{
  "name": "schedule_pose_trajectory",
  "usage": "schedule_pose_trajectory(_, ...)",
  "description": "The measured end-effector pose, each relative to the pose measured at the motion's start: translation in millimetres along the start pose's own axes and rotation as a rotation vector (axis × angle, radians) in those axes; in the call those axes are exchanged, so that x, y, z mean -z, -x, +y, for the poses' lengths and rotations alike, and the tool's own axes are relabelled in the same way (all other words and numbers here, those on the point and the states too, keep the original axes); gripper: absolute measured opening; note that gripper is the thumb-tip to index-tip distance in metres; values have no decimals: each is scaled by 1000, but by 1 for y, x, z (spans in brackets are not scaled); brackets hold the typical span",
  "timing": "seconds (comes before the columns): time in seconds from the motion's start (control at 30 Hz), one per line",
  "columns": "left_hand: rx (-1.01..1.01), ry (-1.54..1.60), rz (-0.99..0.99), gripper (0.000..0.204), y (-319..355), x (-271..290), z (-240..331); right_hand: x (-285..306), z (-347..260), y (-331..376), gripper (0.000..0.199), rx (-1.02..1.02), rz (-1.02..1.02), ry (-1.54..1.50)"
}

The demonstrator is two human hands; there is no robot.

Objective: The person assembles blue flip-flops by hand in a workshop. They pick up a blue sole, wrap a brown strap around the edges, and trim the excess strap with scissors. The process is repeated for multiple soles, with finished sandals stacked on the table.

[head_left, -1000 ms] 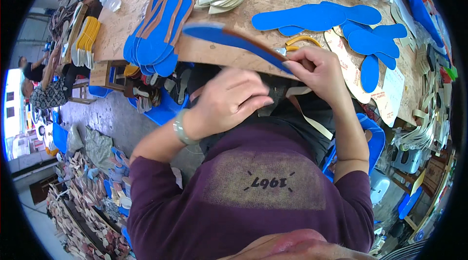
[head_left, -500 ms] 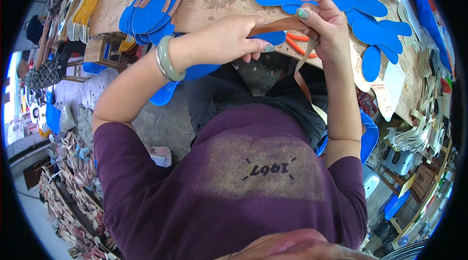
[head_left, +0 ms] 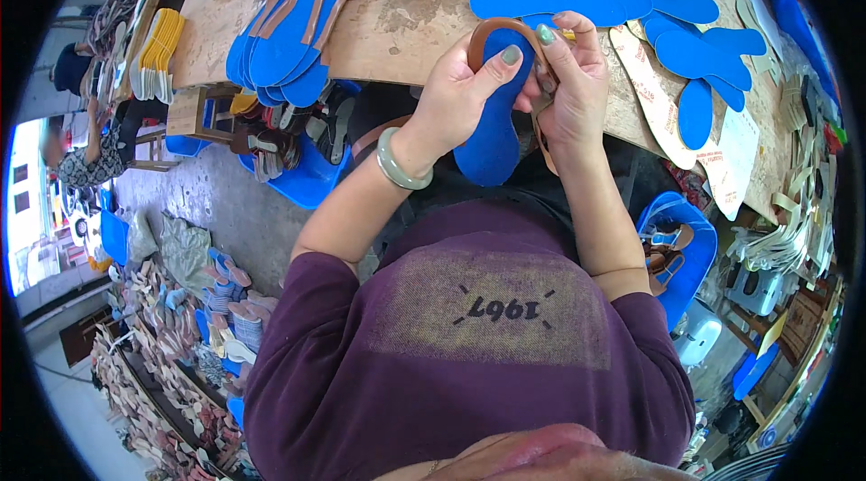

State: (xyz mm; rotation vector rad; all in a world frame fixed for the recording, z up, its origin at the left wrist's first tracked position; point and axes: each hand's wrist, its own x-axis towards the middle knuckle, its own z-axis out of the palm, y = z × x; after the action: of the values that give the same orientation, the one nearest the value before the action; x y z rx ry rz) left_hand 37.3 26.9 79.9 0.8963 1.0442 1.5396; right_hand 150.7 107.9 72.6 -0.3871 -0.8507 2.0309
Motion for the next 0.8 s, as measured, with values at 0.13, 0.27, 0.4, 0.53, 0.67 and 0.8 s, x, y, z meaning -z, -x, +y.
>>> schedule_pose_trajectory(0.13,-47,102,119,30,-5,2,-1,2,1,-1,22,150,98,375)
schedule_pose_trajectory(0.27,-199,132,227,34,-14,2,-7,13,15,8,17,195,60,619)
schedule_pose_trajectory(0.4,-180,170,251,34,-11,2,-12,12,28,16,17,108,67,640)
schedule_pose_trajectory(0.53,-149,181,279,31,-9,8,-10,14,31,15,16,-73,79,561)
schedule_pose_trajectory(0.67,-154,203,330,25,-6,8,-13,8,31,14,19,-125,25,459)
schedule_pose_trajectory(0.8,-229,-48,384,20,-3,11,-23,11,36,15,24,-49,-53,686)
